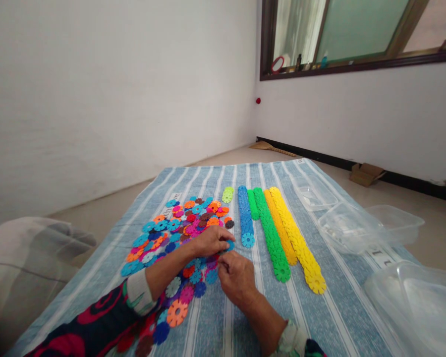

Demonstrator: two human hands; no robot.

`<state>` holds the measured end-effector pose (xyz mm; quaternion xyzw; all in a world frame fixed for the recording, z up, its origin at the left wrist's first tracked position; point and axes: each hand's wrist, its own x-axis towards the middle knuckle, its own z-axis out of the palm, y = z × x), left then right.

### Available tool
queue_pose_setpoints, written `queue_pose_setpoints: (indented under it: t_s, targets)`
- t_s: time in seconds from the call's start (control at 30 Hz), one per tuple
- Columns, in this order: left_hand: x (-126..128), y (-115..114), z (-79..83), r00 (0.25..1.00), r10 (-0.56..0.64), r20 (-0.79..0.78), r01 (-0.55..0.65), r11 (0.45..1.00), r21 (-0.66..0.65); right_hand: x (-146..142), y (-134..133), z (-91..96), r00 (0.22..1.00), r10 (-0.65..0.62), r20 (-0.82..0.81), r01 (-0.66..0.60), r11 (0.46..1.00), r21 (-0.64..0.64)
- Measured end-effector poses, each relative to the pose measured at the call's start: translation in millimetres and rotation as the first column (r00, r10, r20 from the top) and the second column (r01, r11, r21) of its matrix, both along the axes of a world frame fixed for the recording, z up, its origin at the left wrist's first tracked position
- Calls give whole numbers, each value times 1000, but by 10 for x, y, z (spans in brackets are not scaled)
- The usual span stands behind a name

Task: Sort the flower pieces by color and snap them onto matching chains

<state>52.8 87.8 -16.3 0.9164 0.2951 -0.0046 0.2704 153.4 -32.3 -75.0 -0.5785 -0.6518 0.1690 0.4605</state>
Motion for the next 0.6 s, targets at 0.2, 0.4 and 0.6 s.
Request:
queue_pose_setpoints:
  t_s: [0.2,0.4,0.6]
  targets:
    - [77,-45,23,983,-69,-170,116,952,283,6,7,-11,1000,-5,6,5,1000,-18]
    - [17,-59,93,976,-54,-209,119,942,314,9,7,-9,1000,4,-5,-4,1000,-24]
    - [-43,-104,175,972,-64,-227,134,942,309,8,-2,-1,1000,7,17,-6,1000,-26]
